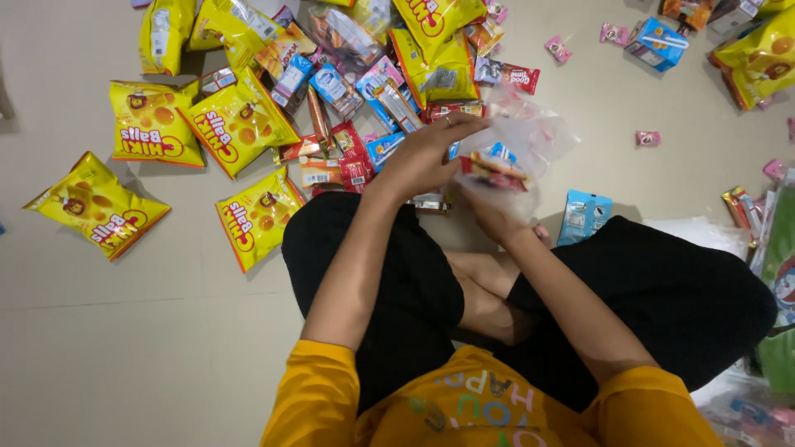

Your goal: Bagging various snack packets from a pile on the floor into a clear plastic bag

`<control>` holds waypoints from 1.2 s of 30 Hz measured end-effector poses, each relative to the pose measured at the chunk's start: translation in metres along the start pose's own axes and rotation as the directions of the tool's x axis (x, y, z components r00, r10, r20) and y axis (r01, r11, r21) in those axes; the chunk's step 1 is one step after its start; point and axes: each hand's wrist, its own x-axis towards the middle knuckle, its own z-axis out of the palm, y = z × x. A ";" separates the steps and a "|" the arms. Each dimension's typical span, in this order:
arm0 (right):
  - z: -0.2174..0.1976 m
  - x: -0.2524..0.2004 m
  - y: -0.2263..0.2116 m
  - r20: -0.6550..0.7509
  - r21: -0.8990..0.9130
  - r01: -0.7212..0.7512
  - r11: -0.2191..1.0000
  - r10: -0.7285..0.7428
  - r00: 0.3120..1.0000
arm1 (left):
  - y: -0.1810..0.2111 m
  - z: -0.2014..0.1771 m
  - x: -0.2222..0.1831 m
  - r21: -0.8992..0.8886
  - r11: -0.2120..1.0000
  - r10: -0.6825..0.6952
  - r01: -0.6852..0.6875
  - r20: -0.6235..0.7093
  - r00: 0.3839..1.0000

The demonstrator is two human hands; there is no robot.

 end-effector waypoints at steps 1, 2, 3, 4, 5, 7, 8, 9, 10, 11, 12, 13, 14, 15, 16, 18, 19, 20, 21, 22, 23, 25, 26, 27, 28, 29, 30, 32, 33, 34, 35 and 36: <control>-0.030 0.040 -0.061 0.193 -0.210 -0.035 0.977 0.077 0.978 | 0.002 -0.004 0.001 0.016 1.000 -0.003 0.002 0.038 0.999; -0.042 0.097 -0.110 0.358 -0.413 -0.023 0.910 0.186 0.915 | 0.004 -0.008 0.001 0.033 0.999 -0.006 0.004 0.076 0.997; -0.046 0.068 -0.101 0.363 -0.412 -0.023 0.911 0.187 0.913 | 0.003 -0.006 0.002 0.036 0.999 -0.002 0.000 0.077 0.997; -0.036 0.059 -0.083 0.348 -0.519 0.015 0.854 0.196 0.917 | 0.001 -0.005 0.003 0.036 0.999 0.002 -0.006 0.087 0.996; -0.022 0.052 -0.062 0.325 -0.620 0.047 0.783 0.202 0.924 | -0.001 -0.003 0.002 0.033 0.999 0.001 -0.004 0.094 0.996; -0.020 0.042 -0.050 0.279 -0.791 0.103 0.603 0.207 0.938 | 0.001 -0.004 0.002 0.022 1.000 -0.010 0.008 0.087 0.996; -0.018 0.038 -0.043 0.258 -0.859 0.126 0.496 0.206 0.944 | 0.003 -0.005 0.002 0.011 1.000 -0.019 0.018 0.081 0.997; -0.017 0.034 -0.038 0.239 -0.912 0.148 0.383 0.202 0.950 | 0.002 -0.005 0.002 0.014 1.000 -0.018 0.017 0.080 0.997; -0.016 0.031 -0.033 0.221 -0.950 0.166 0.263 0.196 0.955 | 0.001 -0.005 0.002 0.023 0.999 -0.036 0.034 0.082 0.996; -0.017 0.026 -0.029 0.205 -0.973 0.181 0.141 0.185 0.961 | 0.000 -0.005 0.001 0.030 0.998 -0.053 0.050 0.086 0.995; -0.018 0.021 -0.024 0.191 -0.981 0.191 0.016 0.171 0.967 | -0.002 -0.005 0.001 0.032 0.998 -0.052 0.049 0.088 0.995; -0.020 0.014 -0.019 0.176 -0.975 0.194 -0.109 0.154 0.972 | -0.004 -0.004 0.001 0.042 0.997 -0.064 0.060 0.087 0.994; -0.022 0.008 -0.015 0.163 -0.953 0.191 -0.233 0.136 0.977 | -0.006 -0.004 0.000 0.051 0.996 -0.075 0.071 0.087 0.993; -0.024 0.005 -0.013 0.152 -0.916 0.184 -0.355 0.116 0.981 | -0.008 -0.002 0.000 0.051 0.996 -0.076 0.071 0.086 0.993; -0.026 0.002 -0.012 0.144 -0.865 0.173 -0.471 0.096 0.985 | -0.010 -0.001 0.000 0.046 0.996 -0.084 0.080 0.098 0.992; -0.027 -0.003 -0.007 0.141 -0.719 0.140 -0.681 0.055 0.988 | -0.012 -0.001 0.000 0.044 0.995 -0.090 0.085 0.106 0.990; -0.028 -0.007 -0.006 0.142 -0.628 0.116 -0.770 0.033 0.989 | -0.012 -0.001 -0.001 0.027 0.997 -0.077 0.074 0.100 0.992; -0.029 -0.011 -0.004 0.146 -0.527 0.087 -0.845 0.011 0.989 | -0.012 0.000 -0.001 0.010 0.998 -0.064 0.063 0.095 0.993; -0.028 -0.016 -0.001 0.156 -0.419 0.055 -0.907 -0.012 0.988 | -0.012 0.001 -0.002 0.010 0.998 -0.060 0.059 0.094 0.994; -0.027 -0.020 0.002 0.168 -0.304 0.019 -0.953 -0.033 0.985 | -0.012 0.003 -0.002 0.018 0.998 -0.058 0.057 0.093 0.994; -0.025 -0.024 0.005 0.184 -0.184 -0.018 -0.983 -0.053 0.981 | -0.013 0.003 -0.001 0.028 0.998 -0.054 0.052 0.091 0.994; -0.012 -0.035 0.011 0.219 0.064 -0.101 -0.993 -0.085 0.972 | -0.005 0.000 -0.001 0.011 0.999 -0.039 0.039 0.086 0.995; -0.011 -0.033 0.021 0.236 0.187 -0.143 -0.972 -0.096 0.967 | -0.002 -0.001 -0.002 -0.007 1.000 -0.030 0.030 0.084 0.996; 0.015 -0.080 0.069 0.227 0.192 -0.143 -0.971 -0.098 0.969 | -0.005 0.000 -0.002 -0.012 0.999 -0.037 0.038 0.080 0.996; 0.044 -0.128 0.122 0.321 0.113 0.102 -0.988 0.134 0.938 | -0.007 0.001 -0.002 -0.016 1.000 -0.016 0.017 0.067 0.998; 0.073 -0.183 0.177 0.433 0.053 0.346 -0.937 0.334 0.838 | -0.010 0.003 -0.002 -0.018 1.000 0.007 -0.006 0.060 0.998; 0.084 -0.206 0.192 0.428 0.049 0.344 -0.938 0.331 0.841 | -0.010 0.004 -0.004 -0.022 1.000 0.002 -0.001 0.061 0.998; 0.114 -0.252 0.223 0.573 -0.077 0.438 -0.896 0.320 0.755 | -0.009 0.004 -0.001 -0.049 0.999 0.013 -0.011 0.047 0.999; 0.119 -0.250 0.217 0.577 -0.074 0.437 -0.896 0.319 0.752 | -0.008 0.004 -0.001 -0.049 0.999 0.019 -0.017 0.047 0.999; 0.124 -0.250 0.212 0.675 0.002 0.376 -0.926 0.279 0.683 | -0.006 0.005 -0.001 -0.059 0.998 0.006 -0.004 0.050 0.999; 0.128 -0.248 0.207 0.760 0.068 0.306 -0.949 0.248 0.601 | -0.005 0.006 -0.003 -0.070 0.997 -0.011 0.015 0.051 0.999; 0.130 -0.240 0.202 0.761 0.069 0.307 -0.949 0.249 0.600 | -0.002 0.005 -0.003 -0.068 0.998 -0.010 0.013 0.051 0.999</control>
